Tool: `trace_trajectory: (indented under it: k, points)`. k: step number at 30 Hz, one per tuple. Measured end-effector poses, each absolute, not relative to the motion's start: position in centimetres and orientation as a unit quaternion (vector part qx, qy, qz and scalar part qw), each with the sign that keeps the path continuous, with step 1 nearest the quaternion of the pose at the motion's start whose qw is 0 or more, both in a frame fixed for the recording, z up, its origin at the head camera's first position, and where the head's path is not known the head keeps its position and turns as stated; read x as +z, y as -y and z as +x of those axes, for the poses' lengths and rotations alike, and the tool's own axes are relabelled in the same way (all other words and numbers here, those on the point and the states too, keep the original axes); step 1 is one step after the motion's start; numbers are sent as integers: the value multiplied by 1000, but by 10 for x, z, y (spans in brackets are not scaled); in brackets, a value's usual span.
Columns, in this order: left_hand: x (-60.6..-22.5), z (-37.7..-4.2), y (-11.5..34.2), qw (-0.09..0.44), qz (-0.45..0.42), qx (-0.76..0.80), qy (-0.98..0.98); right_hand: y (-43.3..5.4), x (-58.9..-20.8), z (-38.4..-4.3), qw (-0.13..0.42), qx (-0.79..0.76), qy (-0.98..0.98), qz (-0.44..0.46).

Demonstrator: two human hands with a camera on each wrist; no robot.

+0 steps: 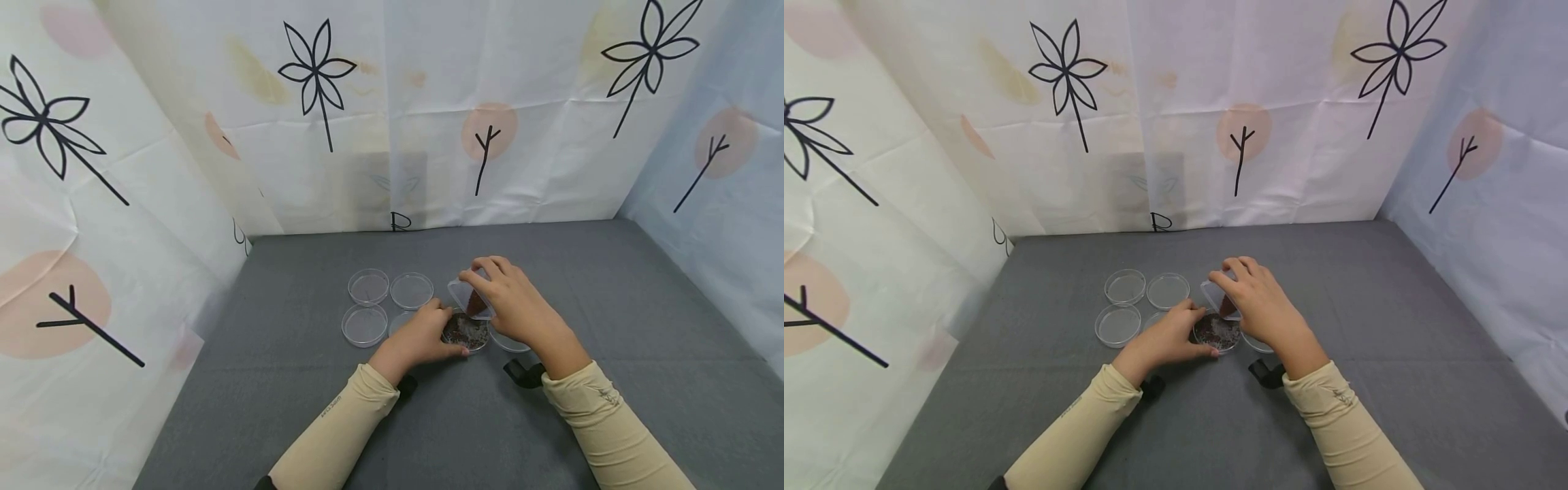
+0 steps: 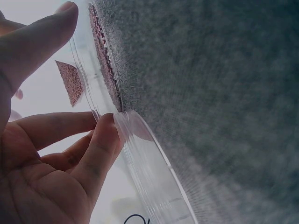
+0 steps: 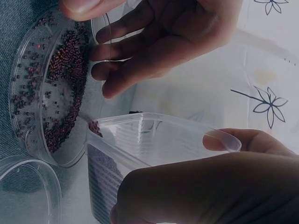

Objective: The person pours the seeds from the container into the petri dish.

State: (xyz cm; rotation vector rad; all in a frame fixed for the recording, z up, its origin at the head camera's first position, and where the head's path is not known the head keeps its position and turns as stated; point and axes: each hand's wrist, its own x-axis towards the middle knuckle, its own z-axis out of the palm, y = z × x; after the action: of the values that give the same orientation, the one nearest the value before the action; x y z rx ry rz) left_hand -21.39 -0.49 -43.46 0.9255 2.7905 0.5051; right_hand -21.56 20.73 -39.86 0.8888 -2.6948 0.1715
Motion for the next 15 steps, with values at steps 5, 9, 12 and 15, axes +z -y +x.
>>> trace_trajectory:
  k: [5, 9, 12, 15]
  points:
    - [-434, -214, 5, 75, 312, 168, -932, -208, -398, -216, 143, 64, 940, 305]
    - [-434, -214, 6, 77, 312, 170, -932, -210, -397, -217, 128, 80, 944, 294]
    - [-435, -214, 6, 78, 312, 172, -931, -215, -396, -218, 112, 104, 948, 280]
    - [-435, -214, 5, 79, 312, 174, -931, -221, -396, -221, 100, 127, 950, 266]
